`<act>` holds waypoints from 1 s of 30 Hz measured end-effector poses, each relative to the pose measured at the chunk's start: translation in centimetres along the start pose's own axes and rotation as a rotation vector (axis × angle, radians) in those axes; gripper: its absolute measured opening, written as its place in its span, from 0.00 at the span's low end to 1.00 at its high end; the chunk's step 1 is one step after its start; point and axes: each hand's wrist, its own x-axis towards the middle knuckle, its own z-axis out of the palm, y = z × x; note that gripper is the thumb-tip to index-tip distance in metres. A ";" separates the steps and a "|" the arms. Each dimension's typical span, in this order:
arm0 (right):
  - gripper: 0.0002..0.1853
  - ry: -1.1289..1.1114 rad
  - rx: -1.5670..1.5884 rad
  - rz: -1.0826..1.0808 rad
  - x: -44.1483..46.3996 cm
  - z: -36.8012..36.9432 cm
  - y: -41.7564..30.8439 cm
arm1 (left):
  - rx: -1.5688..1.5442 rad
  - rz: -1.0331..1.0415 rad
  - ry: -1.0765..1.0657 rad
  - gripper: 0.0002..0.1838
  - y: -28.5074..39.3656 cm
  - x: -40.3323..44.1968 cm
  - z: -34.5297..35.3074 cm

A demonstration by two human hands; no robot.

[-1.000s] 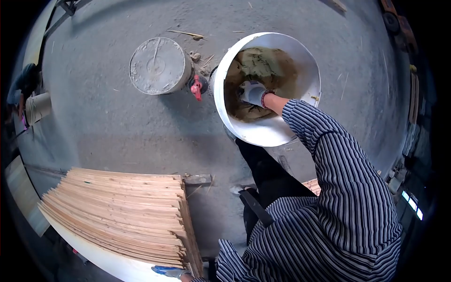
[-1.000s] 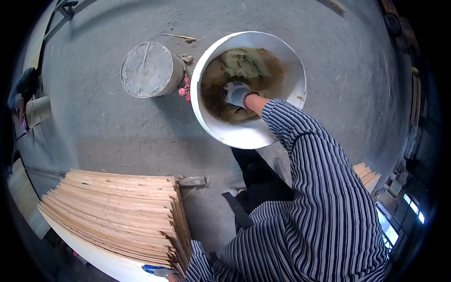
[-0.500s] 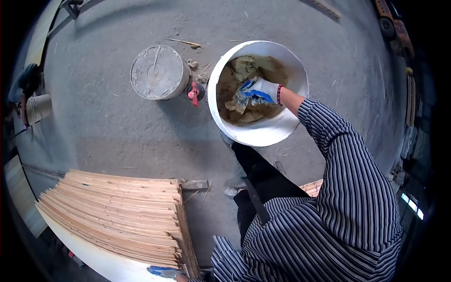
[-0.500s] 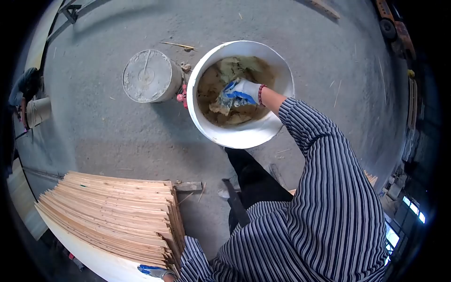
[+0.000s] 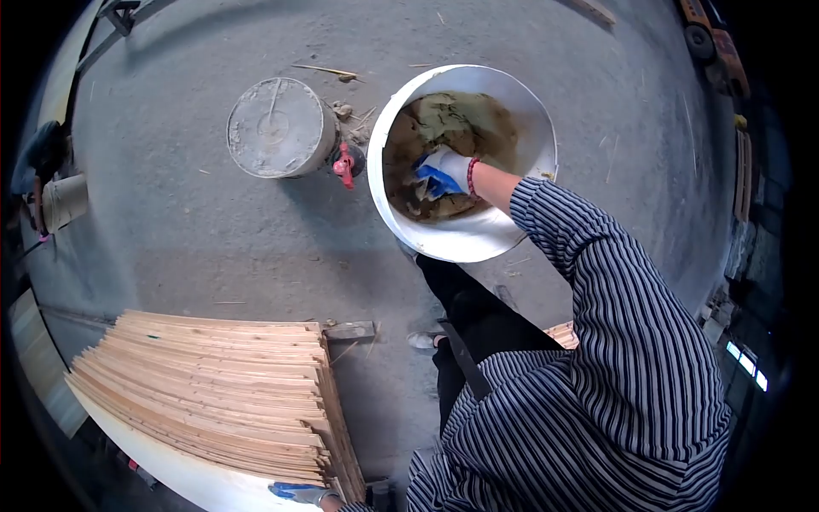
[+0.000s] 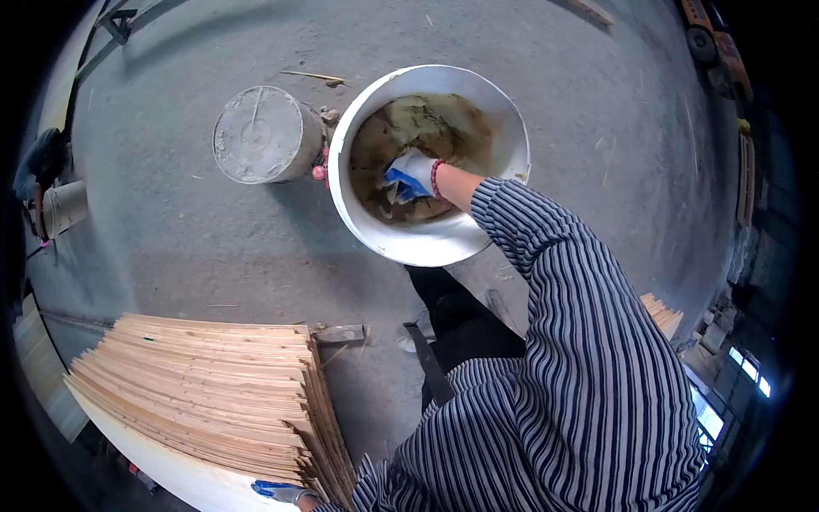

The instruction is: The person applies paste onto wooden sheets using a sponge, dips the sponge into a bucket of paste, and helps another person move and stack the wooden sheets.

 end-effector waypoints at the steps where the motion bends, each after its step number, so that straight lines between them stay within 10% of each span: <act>1: 0.11 0.091 -0.148 0.006 0.7 -0.6 -0.2 | 0.039 0.032 -0.022 0.26 -0.7 0.7 -0.4; 6: 0.14 0.231 -1.708 -0.576 5.4 -4.1 1.2 | 0.183 0.072 0.012 0.26 0.2 -0.2 0.0; 12: 0.15 0.526 -1.290 -0.496 5.8 -1.8 4.0 | 0.243 0.088 -0.002 0.30 1.8 -1.7 0.5; 18: 0.17 0.359 -1.283 -0.175 6.9 -0.3 4.9 | 0.325 0.139 -0.012 0.29 0.5 -0.6 -0.5; 22: 0.12 -0.005 -1.361 -0.473 5.0 -1.5 3.7 | 0.192 0.166 -0.006 0.27 0.1 -0.6 -0.5; 24: 0.06 -0.019 -0.449 -0.094 4.8 -1.6 4.0 | 0.221 0.173 -0.009 0.26 0.0 -0.9 -0.1; 30: 0.12 -0.292 0.222 -0.133 -0.2 -3.3 2.0 | 0.469 0.310 0.041 0.26 -1.0 -1.8 1.8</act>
